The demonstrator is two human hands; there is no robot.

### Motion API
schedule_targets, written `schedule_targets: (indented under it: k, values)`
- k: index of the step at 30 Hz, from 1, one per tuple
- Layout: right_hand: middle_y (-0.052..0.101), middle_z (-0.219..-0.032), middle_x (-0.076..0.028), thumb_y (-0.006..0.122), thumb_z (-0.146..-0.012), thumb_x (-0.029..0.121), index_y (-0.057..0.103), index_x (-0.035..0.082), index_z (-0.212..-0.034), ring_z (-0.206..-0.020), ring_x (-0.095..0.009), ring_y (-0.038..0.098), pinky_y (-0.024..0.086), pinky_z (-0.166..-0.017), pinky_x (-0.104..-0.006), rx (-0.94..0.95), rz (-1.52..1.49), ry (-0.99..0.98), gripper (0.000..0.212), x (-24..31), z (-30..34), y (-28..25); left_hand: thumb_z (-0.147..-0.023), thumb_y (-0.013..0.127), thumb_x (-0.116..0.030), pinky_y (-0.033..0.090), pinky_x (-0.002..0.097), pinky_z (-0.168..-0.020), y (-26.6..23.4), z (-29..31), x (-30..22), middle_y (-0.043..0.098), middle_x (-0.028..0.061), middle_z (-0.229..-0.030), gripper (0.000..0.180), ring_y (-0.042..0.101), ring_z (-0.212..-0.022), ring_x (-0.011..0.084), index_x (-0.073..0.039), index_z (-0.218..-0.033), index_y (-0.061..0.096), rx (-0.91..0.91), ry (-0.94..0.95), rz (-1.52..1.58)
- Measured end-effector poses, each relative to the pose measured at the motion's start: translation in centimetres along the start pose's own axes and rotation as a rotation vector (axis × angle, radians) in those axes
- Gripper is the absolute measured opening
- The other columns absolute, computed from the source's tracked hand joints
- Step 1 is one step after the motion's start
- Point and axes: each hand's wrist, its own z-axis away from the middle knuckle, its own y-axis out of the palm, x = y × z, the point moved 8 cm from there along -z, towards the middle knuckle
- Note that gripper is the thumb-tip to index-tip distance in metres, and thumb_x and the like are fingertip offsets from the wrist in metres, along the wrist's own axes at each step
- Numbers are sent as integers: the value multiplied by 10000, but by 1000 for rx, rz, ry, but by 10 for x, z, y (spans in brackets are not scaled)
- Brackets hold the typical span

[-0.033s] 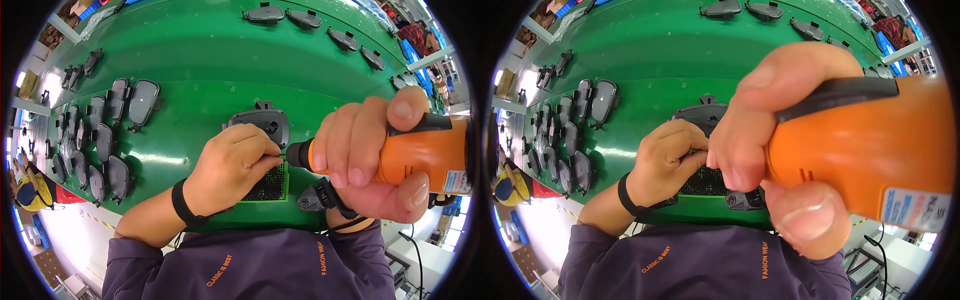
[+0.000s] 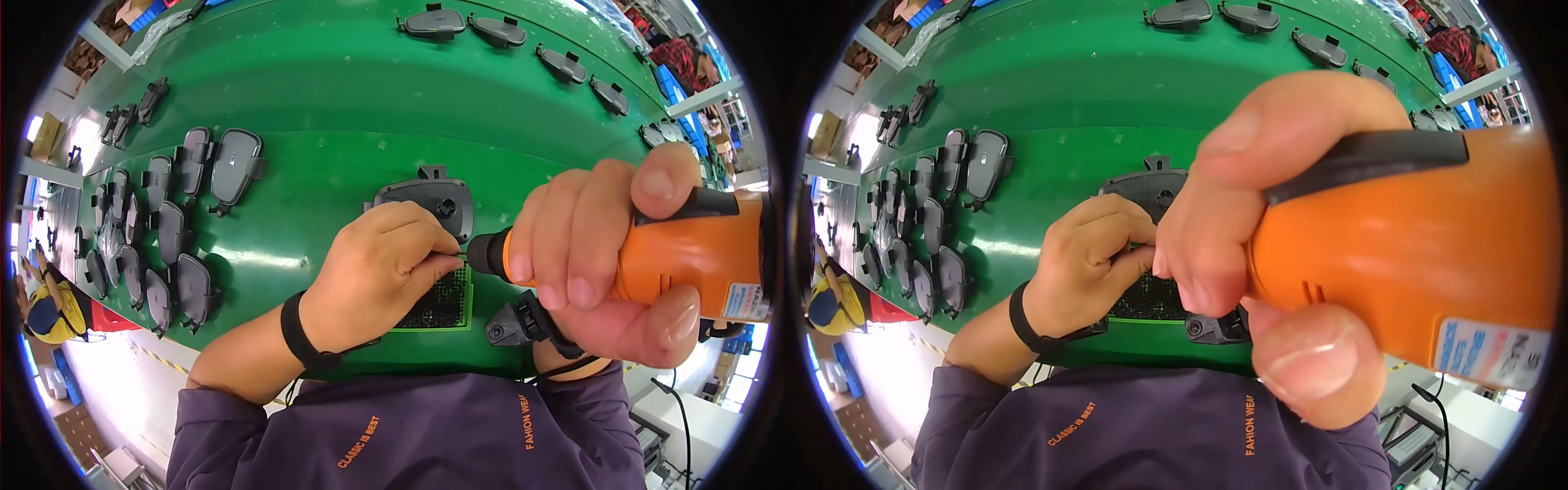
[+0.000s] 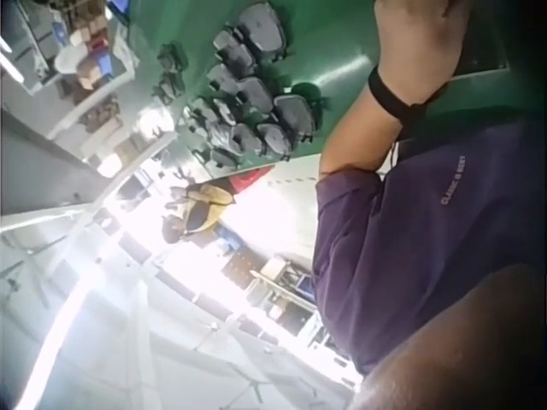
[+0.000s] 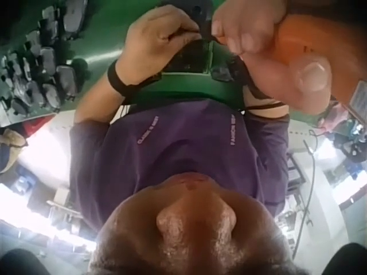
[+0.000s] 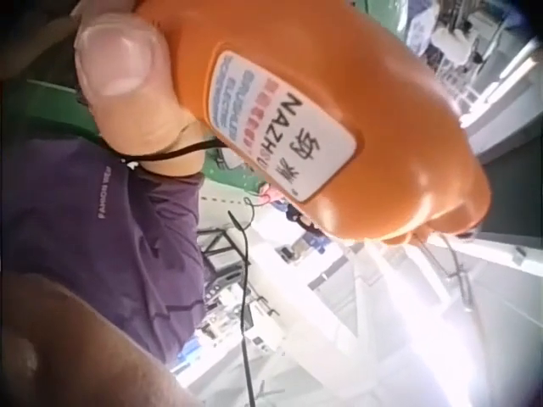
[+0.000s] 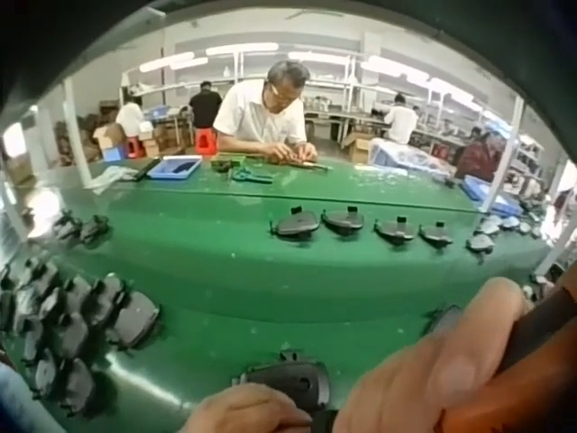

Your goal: Assemble small plastic components using an electric screwdriver at a factory workbench.

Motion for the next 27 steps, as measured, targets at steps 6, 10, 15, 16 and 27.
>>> schedule_targets:
  k: [6,10,15,16,27]
  values:
    - [552,-717,-20,621,-945,405,459,52,-1236,-581,-150,538,509,-611,-328,-34,-10,-17,486,-7,-5,1,-757,778,-23,526,413,-765,3,-2,5,666,92,-866,178,656,-862,300,-32,-914,693,76,-30,158]
    - [552,-717,-25,610,-948,405,464,50,-1229,-575,-154,537,505,-603,-333,-61,5,-28,476,-8,-5,-3,-746,783,-26,504,450,-892,-11,-8,-11,663,121,-1007,269,636,-999,337,-35,-1001,696,35,160,-29]
    - [542,-704,-34,578,-952,398,481,36,-1203,-562,-158,527,495,-591,-339,-123,29,-22,451,-31,-11,-30,-764,780,-41,496,436,-960,-19,-6,7,631,168,-1211,339,609,-1113,378,-51,-1096,713,21,-105,-264]
    - [532,-691,-38,554,-955,391,494,24,-1182,-554,-160,518,489,-586,-341,-153,21,-6,436,-39,-13,-39,-766,781,-51,499,439,-962,-17,-5,12,616,174,-1244,351,607,-1121,381,-61,-1111,716,56,-98,-290]
    - [540,-642,-41,627,-921,256,522,0,-1100,-515,-137,521,495,-559,-317,-269,-58,88,329,-66,-14,-29,-771,786,-80,516,440,-942,-13,1,20,597,191,-1297,384,610,-1124,380,-97,-1150,726,118,-109,-323]
